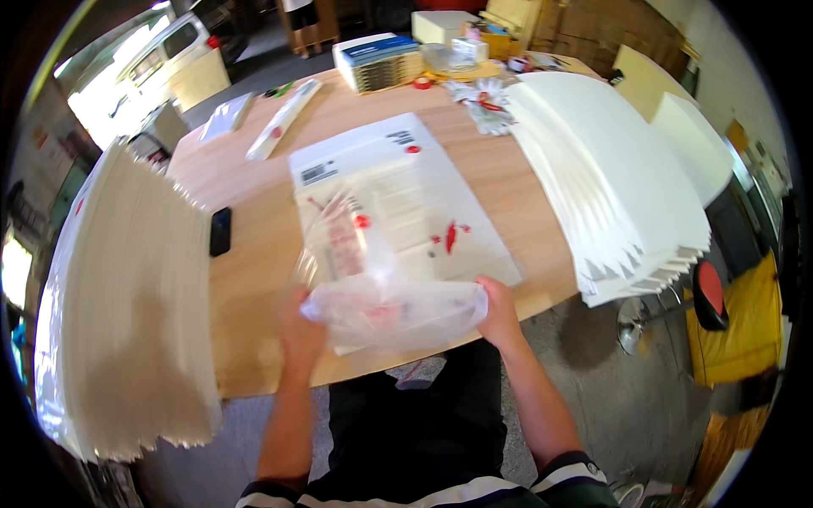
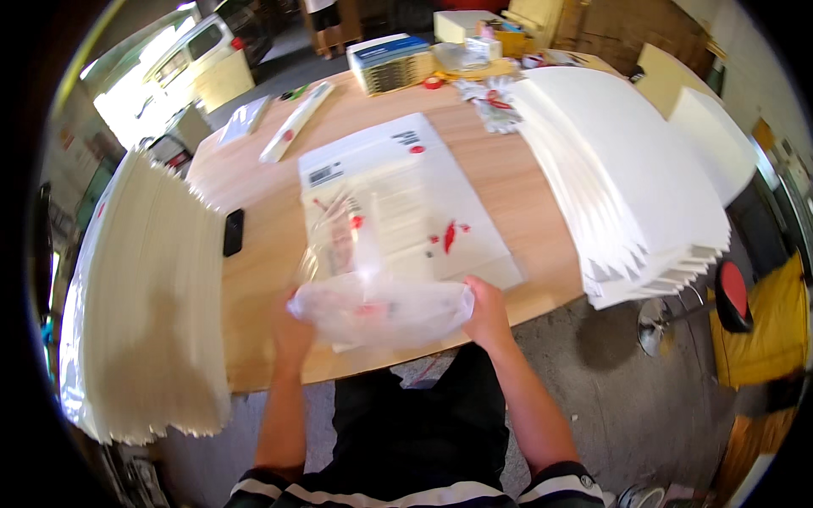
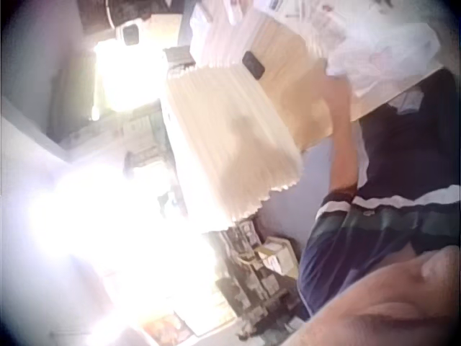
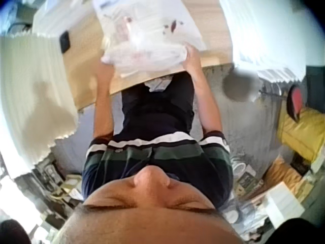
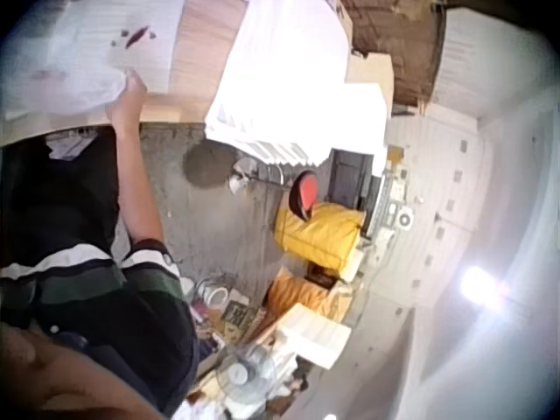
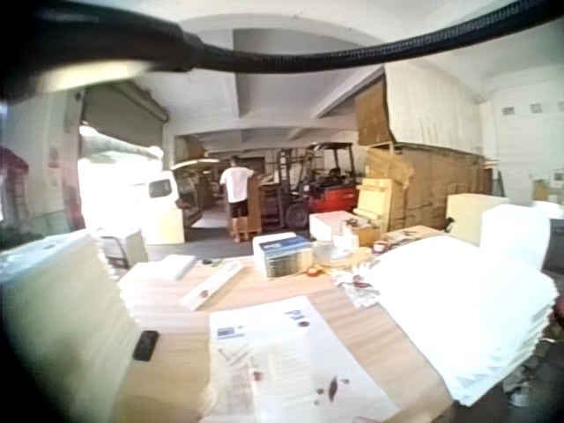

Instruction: The person takes a plastic bag from a stack, opens it, inserts a thick stack of white paper sheets, and then places the filled bag onto a larger pile of finished packages.

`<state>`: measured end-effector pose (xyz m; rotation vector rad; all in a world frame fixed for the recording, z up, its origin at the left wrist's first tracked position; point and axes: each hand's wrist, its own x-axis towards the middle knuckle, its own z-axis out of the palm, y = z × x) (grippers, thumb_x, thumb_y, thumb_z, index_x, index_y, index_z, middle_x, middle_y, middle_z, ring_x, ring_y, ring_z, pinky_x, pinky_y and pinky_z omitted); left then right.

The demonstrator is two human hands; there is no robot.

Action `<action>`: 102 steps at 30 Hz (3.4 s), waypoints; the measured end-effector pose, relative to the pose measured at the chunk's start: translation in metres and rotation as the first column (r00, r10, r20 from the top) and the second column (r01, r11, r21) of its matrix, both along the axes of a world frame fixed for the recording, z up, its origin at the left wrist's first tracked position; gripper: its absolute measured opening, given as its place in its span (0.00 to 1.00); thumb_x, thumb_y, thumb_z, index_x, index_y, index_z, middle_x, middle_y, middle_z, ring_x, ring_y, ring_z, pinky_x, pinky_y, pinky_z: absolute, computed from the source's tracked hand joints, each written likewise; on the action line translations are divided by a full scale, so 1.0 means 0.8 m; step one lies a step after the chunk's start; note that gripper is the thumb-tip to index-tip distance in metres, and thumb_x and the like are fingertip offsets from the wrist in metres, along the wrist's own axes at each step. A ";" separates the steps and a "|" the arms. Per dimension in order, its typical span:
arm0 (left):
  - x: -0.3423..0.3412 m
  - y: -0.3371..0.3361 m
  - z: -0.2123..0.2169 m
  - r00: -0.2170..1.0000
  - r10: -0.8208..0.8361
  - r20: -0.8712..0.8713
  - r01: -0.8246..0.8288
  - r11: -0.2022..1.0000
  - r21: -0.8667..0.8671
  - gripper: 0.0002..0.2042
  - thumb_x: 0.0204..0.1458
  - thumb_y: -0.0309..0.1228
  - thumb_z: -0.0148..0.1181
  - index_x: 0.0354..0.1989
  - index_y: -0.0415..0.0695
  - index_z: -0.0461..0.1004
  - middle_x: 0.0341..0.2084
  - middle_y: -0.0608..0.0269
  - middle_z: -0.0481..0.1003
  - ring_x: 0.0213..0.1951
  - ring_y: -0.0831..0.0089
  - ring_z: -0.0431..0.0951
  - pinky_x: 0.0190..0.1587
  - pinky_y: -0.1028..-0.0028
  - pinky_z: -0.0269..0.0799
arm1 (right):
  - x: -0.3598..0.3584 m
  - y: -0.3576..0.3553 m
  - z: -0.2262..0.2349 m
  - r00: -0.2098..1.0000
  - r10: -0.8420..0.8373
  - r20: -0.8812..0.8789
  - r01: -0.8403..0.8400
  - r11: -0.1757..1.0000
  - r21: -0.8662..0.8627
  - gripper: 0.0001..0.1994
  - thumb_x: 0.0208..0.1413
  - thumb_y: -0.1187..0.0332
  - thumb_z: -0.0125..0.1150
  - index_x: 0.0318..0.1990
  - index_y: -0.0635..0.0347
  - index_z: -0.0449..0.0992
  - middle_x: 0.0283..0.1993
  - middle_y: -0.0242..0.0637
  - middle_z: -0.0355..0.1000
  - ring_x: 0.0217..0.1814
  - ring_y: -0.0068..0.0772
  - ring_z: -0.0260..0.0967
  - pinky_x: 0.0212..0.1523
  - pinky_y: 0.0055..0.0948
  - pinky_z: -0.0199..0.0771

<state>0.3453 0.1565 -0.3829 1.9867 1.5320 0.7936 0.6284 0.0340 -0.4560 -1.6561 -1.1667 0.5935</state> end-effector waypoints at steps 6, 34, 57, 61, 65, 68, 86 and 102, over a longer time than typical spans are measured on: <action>-0.007 0.046 0.019 0.986 -0.074 0.150 0.007 0.914 0.405 0.09 0.42 0.19 0.60 0.29 0.39 0.65 0.24 0.51 0.72 0.29 0.55 0.73 0.34 0.65 0.69 | 0.004 0.048 0.072 0.775 -0.272 -0.570 0.340 0.940 0.014 0.14 0.44 0.75 0.67 0.41 0.61 0.74 0.38 0.39 0.75 0.40 0.37 0.76 0.41 0.34 0.74; 0.010 0.217 0.047 0.965 -0.242 -0.103 0.253 0.962 0.100 0.16 0.46 0.26 0.61 0.44 0.35 0.74 0.35 0.56 0.74 0.44 0.65 0.72 0.46 0.67 0.67 | 0.094 0.152 0.139 0.897 0.086 0.434 0.053 0.953 -0.298 0.22 0.52 0.68 0.52 0.55 0.65 0.66 0.48 0.54 0.71 0.49 0.48 0.70 0.47 0.39 0.70; -0.001 0.113 0.260 0.924 -0.100 0.368 -0.124 0.833 0.539 0.08 0.46 0.20 0.60 0.35 0.37 0.72 0.27 0.61 0.75 0.29 0.76 0.72 0.33 0.75 0.68 | -0.015 0.118 0.328 0.949 -0.286 -0.131 0.313 0.819 0.480 0.22 0.44 0.85 0.51 0.52 0.71 0.72 0.41 0.44 0.77 0.41 0.32 0.75 0.40 0.29 0.77; 0.017 0.104 0.217 0.904 -0.332 0.269 -0.093 0.462 0.882 0.10 0.47 0.21 0.57 0.39 0.39 0.72 0.29 0.59 0.75 0.33 0.67 0.76 0.37 0.69 0.72 | 0.036 0.109 0.279 0.889 -0.394 0.231 0.079 0.631 0.772 0.19 0.46 0.78 0.54 0.50 0.68 0.73 0.48 0.47 0.75 0.45 0.40 0.75 0.45 0.35 0.76; -0.041 0.153 -0.027 0.951 -0.218 -0.219 0.265 0.940 0.216 0.21 0.48 0.33 0.65 0.49 0.36 0.71 0.36 0.50 0.79 0.40 0.55 0.80 0.44 0.59 0.74 | 0.029 0.097 0.083 0.760 0.375 0.530 -0.035 0.838 -0.544 0.18 0.52 0.64 0.62 0.47 0.69 0.75 0.42 0.53 0.77 0.43 0.42 0.76 0.47 0.38 0.74; -0.045 0.132 -0.019 0.980 -0.157 -0.125 0.172 0.978 0.117 0.23 0.48 0.34 0.67 0.51 0.35 0.72 0.35 0.51 0.79 0.39 0.60 0.80 0.43 0.63 0.74 | 0.047 0.083 0.075 0.967 0.074 0.244 -0.037 0.988 -0.151 0.19 0.47 0.64 0.66 0.46 0.65 0.77 0.41 0.49 0.78 0.42 0.44 0.77 0.43 0.37 0.75; -0.030 0.101 0.144 0.912 -0.031 -0.408 0.175 0.931 0.321 0.17 0.55 0.42 0.56 0.42 0.41 0.75 0.35 0.43 0.78 0.42 0.47 0.77 0.44 0.52 0.72 | -0.041 0.062 0.133 0.866 0.344 0.363 -0.236 0.921 -0.310 0.16 0.55 0.60 0.59 0.41 0.65 0.79 0.37 0.50 0.78 0.40 0.45 0.76 0.42 0.35 0.74; 0.045 0.015 0.281 0.938 -0.266 -0.221 0.344 0.783 0.518 0.20 0.49 0.23 0.57 0.53 0.46 0.71 0.48 0.53 0.76 0.49 0.50 0.75 0.51 0.61 0.70 | -0.011 0.032 0.160 0.930 0.023 -0.366 0.008 0.997 0.081 0.24 0.55 0.59 0.68 0.53 0.67 0.72 0.43 0.35 0.76 0.40 0.26 0.72 0.39 0.29 0.73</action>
